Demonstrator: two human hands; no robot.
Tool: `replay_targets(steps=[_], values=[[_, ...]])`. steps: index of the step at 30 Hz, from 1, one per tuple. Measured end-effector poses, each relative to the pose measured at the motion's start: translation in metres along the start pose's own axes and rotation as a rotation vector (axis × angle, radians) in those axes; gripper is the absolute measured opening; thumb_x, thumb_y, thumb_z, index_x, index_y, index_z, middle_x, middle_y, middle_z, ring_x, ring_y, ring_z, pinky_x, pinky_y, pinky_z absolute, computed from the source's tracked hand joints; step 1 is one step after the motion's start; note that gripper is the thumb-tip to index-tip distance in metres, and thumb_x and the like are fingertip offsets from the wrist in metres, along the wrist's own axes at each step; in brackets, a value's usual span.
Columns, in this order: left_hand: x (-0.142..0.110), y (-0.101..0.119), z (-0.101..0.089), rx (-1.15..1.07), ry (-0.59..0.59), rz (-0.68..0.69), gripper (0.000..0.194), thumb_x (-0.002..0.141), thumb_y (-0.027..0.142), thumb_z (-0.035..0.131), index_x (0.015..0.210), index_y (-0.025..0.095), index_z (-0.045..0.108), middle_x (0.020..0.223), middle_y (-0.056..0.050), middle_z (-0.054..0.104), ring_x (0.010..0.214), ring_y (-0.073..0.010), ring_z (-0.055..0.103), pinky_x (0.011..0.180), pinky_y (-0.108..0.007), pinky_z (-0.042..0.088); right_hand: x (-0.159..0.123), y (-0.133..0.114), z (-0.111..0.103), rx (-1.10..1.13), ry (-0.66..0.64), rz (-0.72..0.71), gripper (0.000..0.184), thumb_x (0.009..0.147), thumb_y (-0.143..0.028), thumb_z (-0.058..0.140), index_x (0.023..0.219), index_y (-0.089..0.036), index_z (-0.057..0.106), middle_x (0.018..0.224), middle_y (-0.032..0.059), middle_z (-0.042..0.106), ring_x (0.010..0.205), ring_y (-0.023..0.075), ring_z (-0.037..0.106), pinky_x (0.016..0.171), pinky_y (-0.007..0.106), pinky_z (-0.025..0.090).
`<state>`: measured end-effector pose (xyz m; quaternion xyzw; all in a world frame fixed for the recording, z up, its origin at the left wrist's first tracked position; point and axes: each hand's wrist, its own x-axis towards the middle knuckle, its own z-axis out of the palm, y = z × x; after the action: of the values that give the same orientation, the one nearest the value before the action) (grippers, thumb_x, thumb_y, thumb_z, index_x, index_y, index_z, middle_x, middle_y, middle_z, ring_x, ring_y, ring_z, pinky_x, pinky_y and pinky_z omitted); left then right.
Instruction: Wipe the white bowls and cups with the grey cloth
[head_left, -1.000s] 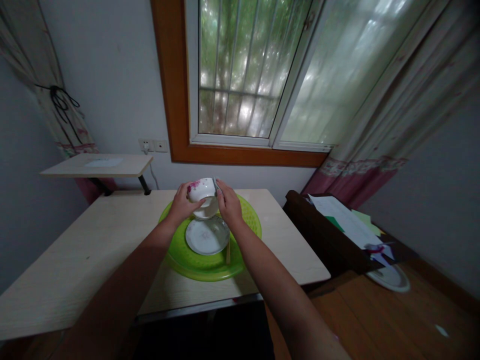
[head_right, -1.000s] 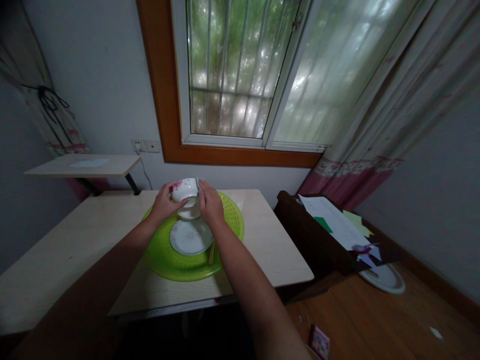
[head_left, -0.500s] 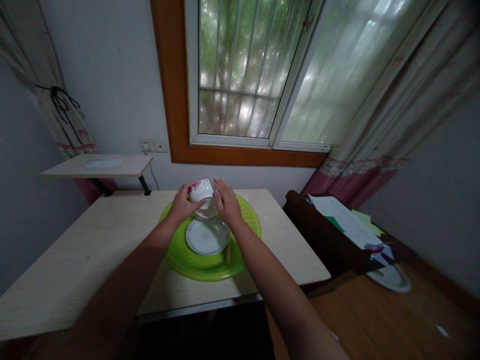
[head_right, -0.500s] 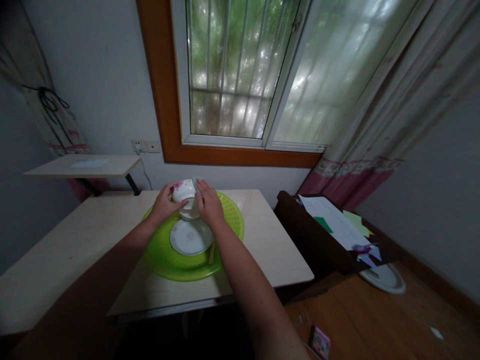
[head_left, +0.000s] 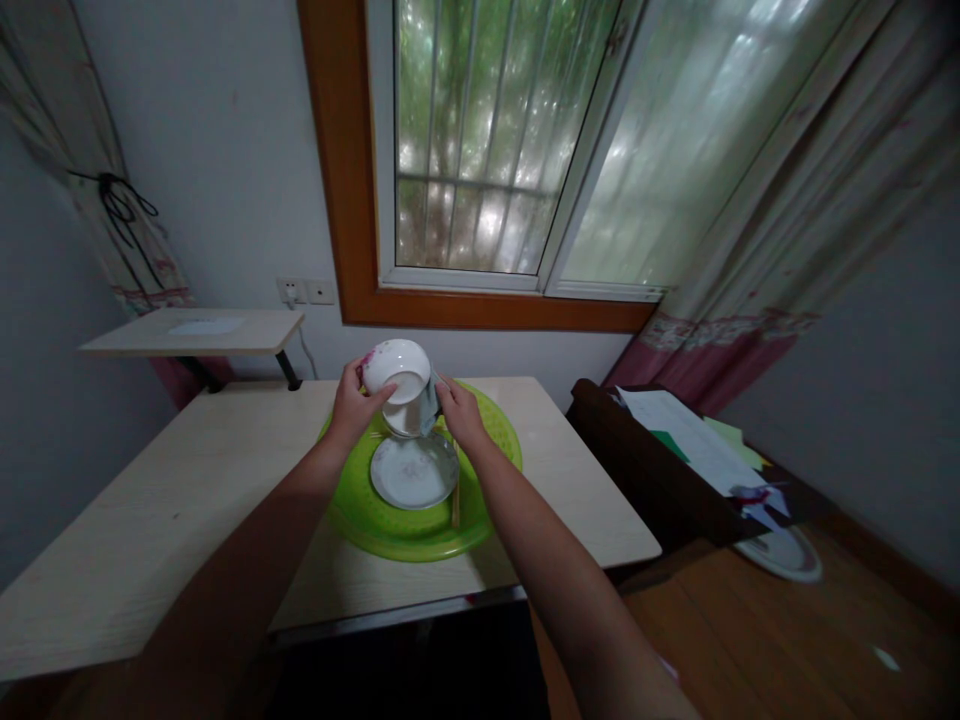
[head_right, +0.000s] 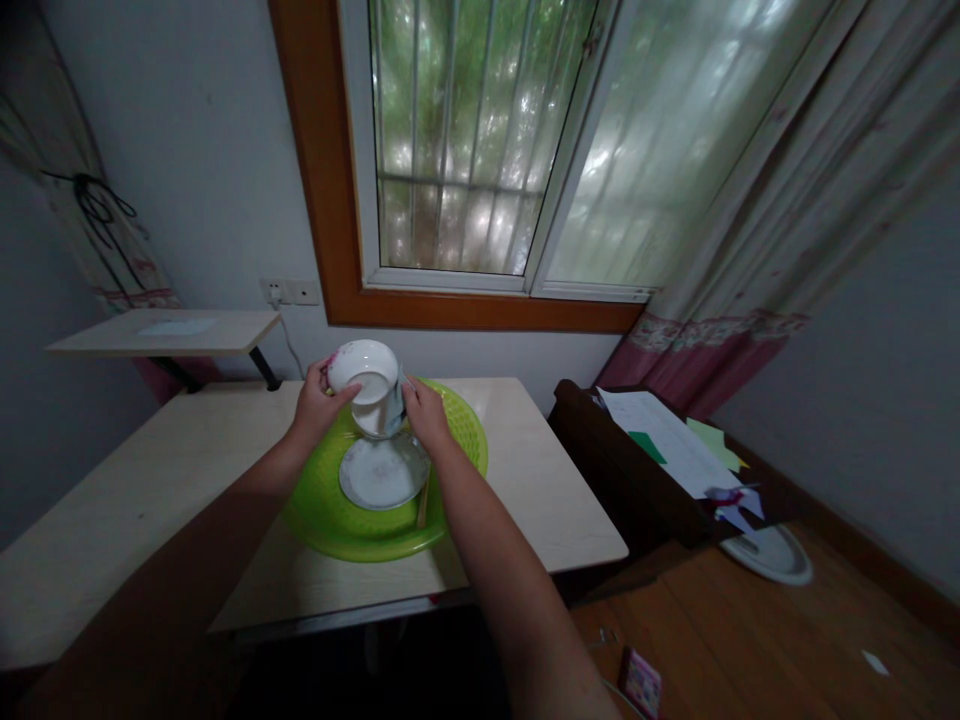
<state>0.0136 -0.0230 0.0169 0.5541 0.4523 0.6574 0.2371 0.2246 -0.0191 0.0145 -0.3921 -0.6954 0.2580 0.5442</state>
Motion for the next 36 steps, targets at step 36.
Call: replay_targets(steps=[36], values=[[0.001,-0.007,-0.002,-0.047,-0.097,-0.011,0.058,0.083,0.057,0.062,0.127,0.02,0.054,0.13,-0.012,0.062,0.12,-0.0258,0.059,0.105,-0.041,0.046,-0.005,-0.013,0.01,0.323,-0.16,0.259,0.054,0.079,-0.044,0.076,0.126,-0.022,0.062,0.12,0.0059,0.072,0.101,0.0195,0.07,0.088,0.031,0.059]])
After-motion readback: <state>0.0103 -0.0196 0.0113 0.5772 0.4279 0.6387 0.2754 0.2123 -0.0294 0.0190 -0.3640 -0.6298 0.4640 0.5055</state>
